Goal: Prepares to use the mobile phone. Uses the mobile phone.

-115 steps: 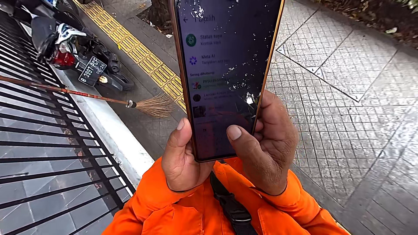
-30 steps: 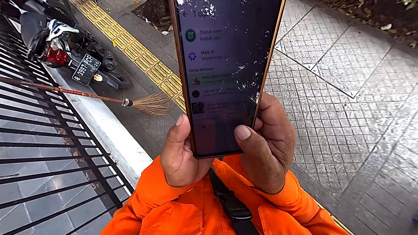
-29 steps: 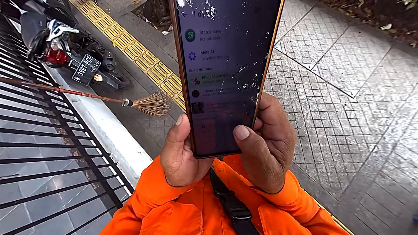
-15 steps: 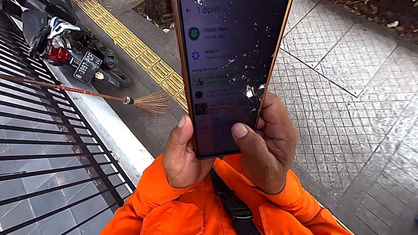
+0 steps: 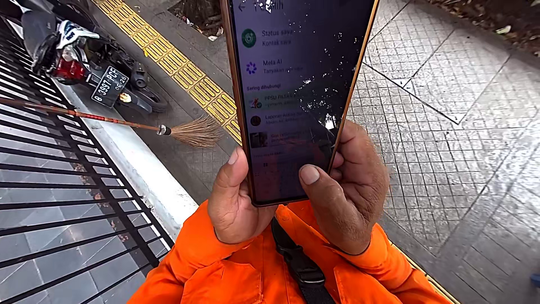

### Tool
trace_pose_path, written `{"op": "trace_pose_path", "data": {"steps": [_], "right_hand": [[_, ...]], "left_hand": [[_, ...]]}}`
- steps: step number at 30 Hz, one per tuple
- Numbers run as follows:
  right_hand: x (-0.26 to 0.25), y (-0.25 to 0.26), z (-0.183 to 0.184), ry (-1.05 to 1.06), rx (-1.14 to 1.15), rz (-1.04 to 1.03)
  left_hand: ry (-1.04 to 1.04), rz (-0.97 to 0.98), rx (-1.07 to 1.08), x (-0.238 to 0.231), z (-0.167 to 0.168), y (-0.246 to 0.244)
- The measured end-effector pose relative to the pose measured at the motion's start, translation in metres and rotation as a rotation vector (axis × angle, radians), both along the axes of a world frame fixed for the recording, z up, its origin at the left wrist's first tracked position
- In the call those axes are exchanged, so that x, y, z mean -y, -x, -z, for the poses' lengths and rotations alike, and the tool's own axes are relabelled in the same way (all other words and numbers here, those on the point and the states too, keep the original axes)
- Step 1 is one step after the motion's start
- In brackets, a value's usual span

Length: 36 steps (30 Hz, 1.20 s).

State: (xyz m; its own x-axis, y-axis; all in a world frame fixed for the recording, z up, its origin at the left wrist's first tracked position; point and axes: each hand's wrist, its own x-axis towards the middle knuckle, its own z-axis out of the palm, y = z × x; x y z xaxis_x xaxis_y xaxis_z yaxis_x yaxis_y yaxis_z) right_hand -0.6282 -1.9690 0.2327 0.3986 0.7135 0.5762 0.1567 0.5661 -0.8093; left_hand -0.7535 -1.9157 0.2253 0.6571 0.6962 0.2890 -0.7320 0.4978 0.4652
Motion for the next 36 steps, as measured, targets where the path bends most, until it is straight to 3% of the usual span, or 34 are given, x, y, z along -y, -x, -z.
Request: {"op": "trace_pose_path", "data": {"steps": [6, 14, 29, 36], "right_hand": [[-0.0030, 0.0029, -0.0024, 0.010, 0.028, 0.053], [-0.0024, -0.0006, 0.0053, -0.010, -0.051, -0.047], [-0.0056, 0.0027, -0.0002, 0.007, 0.010, 0.039], [-0.0019, 0.0000, 0.0040, 0.000, -0.061, -0.055]], "left_hand": [[-0.020, -0.026, 0.000, 0.0016, -0.0011, -0.0004], [0.002, 0.014, -0.024, -0.0032, 0.0020, 0.0017], [0.005, -0.029, -0.005, 0.0000, 0.0010, -0.0023], [0.011, -0.003, -0.033, -0.0015, 0.0039, -0.0001]]}}
